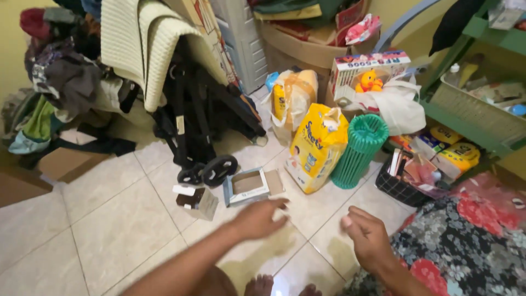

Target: The person is unboxing a set of products, possibly baby items, and organizing them on the floor near a stroller and storage rack.

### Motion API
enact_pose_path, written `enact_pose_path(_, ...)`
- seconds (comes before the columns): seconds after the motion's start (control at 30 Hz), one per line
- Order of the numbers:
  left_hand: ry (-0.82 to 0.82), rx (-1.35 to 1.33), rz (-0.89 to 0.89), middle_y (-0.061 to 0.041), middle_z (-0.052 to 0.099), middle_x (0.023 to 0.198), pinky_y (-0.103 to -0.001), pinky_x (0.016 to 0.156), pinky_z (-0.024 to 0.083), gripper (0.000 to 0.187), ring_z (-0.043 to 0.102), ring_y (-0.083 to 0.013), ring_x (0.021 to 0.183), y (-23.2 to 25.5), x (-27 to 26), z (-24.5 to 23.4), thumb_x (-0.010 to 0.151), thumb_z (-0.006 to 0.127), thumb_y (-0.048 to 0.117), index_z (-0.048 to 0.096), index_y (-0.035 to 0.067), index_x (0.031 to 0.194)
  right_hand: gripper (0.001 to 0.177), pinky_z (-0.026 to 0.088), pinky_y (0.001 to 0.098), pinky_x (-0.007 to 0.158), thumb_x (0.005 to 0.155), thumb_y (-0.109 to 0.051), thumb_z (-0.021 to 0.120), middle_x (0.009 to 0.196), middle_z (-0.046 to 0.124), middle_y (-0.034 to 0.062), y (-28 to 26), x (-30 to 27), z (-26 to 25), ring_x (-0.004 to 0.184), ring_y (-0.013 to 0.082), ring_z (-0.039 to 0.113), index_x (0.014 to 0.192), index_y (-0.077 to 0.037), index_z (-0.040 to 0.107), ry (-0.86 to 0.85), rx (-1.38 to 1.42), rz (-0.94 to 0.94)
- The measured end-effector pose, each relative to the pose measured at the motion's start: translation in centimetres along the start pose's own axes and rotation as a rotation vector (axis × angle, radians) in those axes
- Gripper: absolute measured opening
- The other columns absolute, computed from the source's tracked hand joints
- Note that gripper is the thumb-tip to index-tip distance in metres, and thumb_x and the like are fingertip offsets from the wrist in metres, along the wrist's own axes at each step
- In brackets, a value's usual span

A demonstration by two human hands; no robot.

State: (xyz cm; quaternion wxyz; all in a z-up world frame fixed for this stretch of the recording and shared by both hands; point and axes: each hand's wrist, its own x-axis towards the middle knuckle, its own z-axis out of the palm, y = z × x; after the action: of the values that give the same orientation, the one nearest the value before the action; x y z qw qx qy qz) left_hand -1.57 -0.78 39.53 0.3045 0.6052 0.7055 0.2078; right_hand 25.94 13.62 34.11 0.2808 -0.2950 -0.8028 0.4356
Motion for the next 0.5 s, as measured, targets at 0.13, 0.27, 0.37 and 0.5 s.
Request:
enact_pose_path(0.13,-0.189,0.636,-0.106,-0.018,0.068,0.122,-0.054,0.102,0.046,0.053,0.060,-0.0395,0.120,-8.9,1.9,-0.5,0.092,0.063,0.042,0.061,0.008,0.132,0.031,0.051,0.0343,0.058,0.103,-0.023,0.068,0.089,0.064,0.0058,2.8,-1.9,1.8,0.060,0.0210,0.057,0.086,0.003,0.071,-0.085,-0.095,0.120)
enact_pose_path(0.27,-0.259,0.739,-0.190,-0.016,0.068,0.127,-0.055,0.105,0.045,0.047,0.060,-0.0360,0.124,-19.1,3.7,2.8,0.091,0.062,0.040,0.065,0.011,0.128,0.025,0.056,0.0359,0.055,0.096,-0.022,0.065,0.088,0.076,0.0047,-1.7,-0.6,2.8,0.059,0.0215,0.069,0.092,-0.001,0.078,-0.140,-0.019,0.190)
enact_pose_path(0.37,-0.310,0.637,-0.256,-0.015,0.064,0.135,-0.056,0.106,0.045,0.051,0.059,-0.0359,0.127,-21.6,2.2,7.3,0.092,0.061,0.044,0.063,0.010,0.131,0.026,0.058,0.0369,0.060,0.096,-0.025,0.063,0.081,0.076,0.0133,-3.0,1.2,5.1,0.068,0.0239,0.073,0.099,-0.002,0.076,-0.136,-0.089,-0.103)
enact_pose_path(0.5,-0.370,0.326,-0.071,-0.019,0.059,0.140,-0.056,0.104,0.046,0.068,0.060,-0.0410,0.124,-16.2,-5.2,8.1,0.092,0.062,0.052,0.053,0.009,0.145,0.033,0.055,0.0436,0.063,0.092,-0.043,0.065,0.066,0.069,0.0152,-4.3,5.8,10.4,0.063,0.0323,0.070,0.092,-0.013,0.079,-0.302,-0.480,0.094)
